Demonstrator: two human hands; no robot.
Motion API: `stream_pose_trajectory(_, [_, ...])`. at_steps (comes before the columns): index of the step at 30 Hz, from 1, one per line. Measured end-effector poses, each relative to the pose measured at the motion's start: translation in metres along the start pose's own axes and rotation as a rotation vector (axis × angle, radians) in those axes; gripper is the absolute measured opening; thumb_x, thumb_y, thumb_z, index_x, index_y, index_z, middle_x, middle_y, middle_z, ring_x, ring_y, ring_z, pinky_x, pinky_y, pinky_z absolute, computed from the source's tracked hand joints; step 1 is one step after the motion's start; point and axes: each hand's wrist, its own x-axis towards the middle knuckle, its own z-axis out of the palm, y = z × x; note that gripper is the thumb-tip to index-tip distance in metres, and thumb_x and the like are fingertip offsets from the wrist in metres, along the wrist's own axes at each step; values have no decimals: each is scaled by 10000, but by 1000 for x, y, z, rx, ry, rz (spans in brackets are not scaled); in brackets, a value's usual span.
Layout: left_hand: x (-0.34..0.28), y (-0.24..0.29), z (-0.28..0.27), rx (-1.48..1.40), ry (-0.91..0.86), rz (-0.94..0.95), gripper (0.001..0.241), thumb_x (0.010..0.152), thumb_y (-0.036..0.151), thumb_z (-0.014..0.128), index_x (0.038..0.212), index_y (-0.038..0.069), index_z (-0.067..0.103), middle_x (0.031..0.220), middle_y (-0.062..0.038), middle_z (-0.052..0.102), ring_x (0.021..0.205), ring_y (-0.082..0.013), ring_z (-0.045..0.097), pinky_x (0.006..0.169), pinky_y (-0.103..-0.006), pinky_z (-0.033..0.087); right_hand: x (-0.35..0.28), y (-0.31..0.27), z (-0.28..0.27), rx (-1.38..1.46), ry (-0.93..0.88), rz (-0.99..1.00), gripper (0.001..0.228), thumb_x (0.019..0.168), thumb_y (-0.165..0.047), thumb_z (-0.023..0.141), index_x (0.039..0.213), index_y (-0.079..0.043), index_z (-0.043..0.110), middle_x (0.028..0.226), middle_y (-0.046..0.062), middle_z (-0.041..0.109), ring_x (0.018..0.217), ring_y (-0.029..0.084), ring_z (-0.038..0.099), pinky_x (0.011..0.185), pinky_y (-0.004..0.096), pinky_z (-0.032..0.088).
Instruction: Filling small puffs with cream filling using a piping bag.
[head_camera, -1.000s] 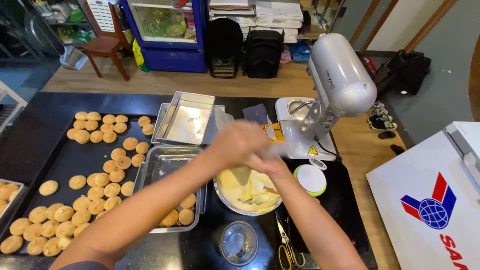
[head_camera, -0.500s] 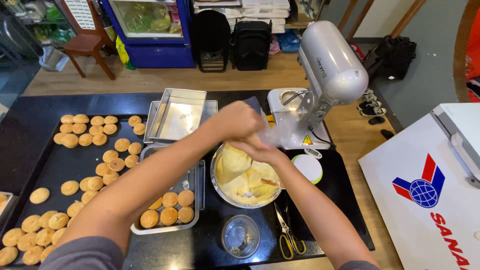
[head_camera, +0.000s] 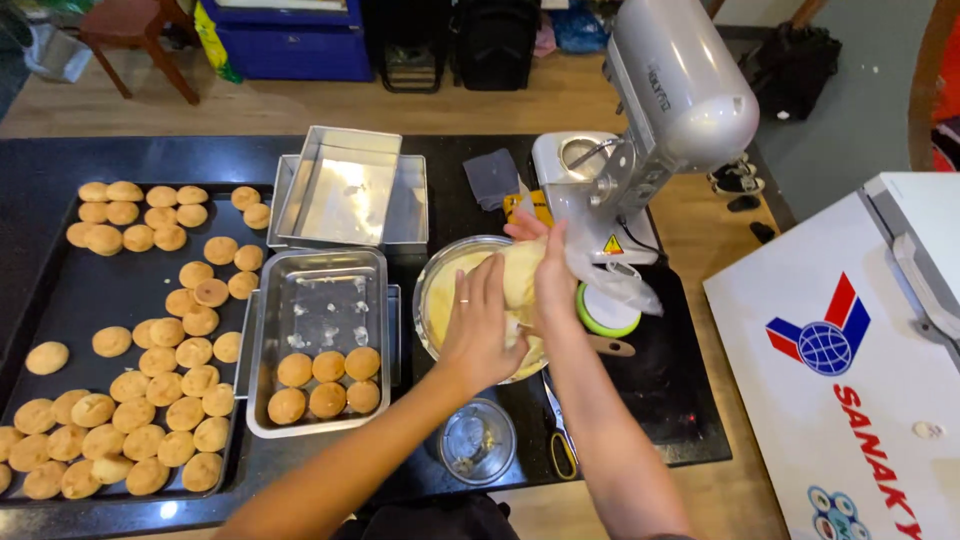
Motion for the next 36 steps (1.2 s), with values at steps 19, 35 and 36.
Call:
stream_pose_trajectory(19, [-12,-12,59,-136,-247,-273,1104,546,425,922,1474,59,450,1403,-167,586,1401,-330,514,1311,-604,194,-9,49,-78,97,366,-54,649,1092,-476,310,836,-2,672,1046,212,752,956,337,712,942,458,588])
stream_pose_trajectory(35, [33,-49,53,-439,-875,-180,829,425,167,854,1227,193,648,1177,-44,741,1240,-263,614,1102,-736,219,-39,66,-91,-105,60,-440,439,1136,-447,316,940,-101,501,1211,229,620,1125,344,610,1102,448,505])
stream_pose_trajectory(36, [34,-42,45,-314,-839,-204,852,457,216,869,1272,192,622,1199,-54,720,1250,-259,612,1126,-744,197,-28,79,-112,9,104,-448,525,1147,-415,324,795,-79,523,1055,244,682,1042,374,647,1076,470,543])
